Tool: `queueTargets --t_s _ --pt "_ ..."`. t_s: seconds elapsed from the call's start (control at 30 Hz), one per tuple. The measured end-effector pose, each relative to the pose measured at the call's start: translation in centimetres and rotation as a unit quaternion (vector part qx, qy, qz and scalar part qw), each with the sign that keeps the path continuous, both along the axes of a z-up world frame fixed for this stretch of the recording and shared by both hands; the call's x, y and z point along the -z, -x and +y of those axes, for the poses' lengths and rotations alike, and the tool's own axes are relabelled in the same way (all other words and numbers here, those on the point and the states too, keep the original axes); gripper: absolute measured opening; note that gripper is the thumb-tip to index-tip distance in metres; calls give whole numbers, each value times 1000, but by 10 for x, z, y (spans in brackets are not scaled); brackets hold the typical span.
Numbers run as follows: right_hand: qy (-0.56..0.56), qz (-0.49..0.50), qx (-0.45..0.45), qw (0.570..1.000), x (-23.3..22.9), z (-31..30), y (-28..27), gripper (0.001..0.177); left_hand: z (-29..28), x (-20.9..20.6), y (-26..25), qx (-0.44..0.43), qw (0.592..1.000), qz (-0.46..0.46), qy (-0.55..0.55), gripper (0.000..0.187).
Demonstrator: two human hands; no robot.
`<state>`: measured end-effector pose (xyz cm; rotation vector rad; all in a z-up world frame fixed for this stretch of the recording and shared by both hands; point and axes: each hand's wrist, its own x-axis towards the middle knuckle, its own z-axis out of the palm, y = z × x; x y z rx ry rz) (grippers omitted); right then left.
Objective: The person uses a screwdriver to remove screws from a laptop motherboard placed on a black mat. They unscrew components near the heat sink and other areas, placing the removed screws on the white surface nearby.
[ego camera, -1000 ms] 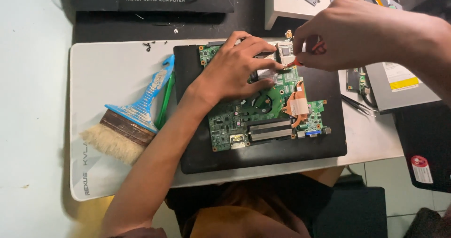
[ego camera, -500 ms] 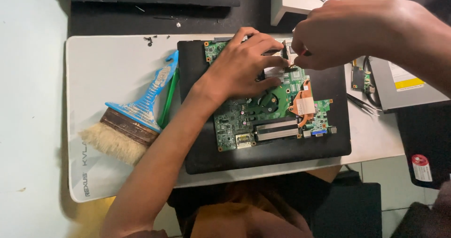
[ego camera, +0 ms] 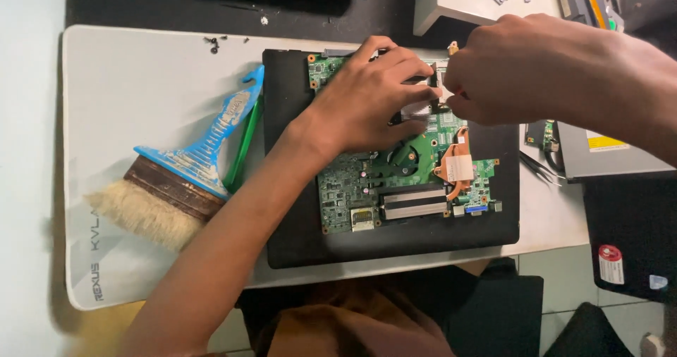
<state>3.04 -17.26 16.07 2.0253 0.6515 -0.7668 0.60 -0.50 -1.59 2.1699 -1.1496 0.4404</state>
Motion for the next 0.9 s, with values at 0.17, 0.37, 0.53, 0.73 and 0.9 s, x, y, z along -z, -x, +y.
queueTargets --t_s 0.17,0.37,0.53,0.73,0.9 --pt "59 14 -158 986 4 -16 1 25 -1 -2 -1 -5 1000 7 -26 48" --pt "-36 17 -404 914 26 -33 -9 36 1 -1 2 0 1000 10 4 35" --pt "-39 -37 -270 961 11 -2 8 67 4 -2 2 6 997 44 57 58" --pt "-51 -125 -70 988 -3 -6 14 55 0 1 0 -3 1000 2 24 34" --pt "15 -10 50 999 -12 11 15 48 -1 4 -1 -8 999 -40 -19 39"
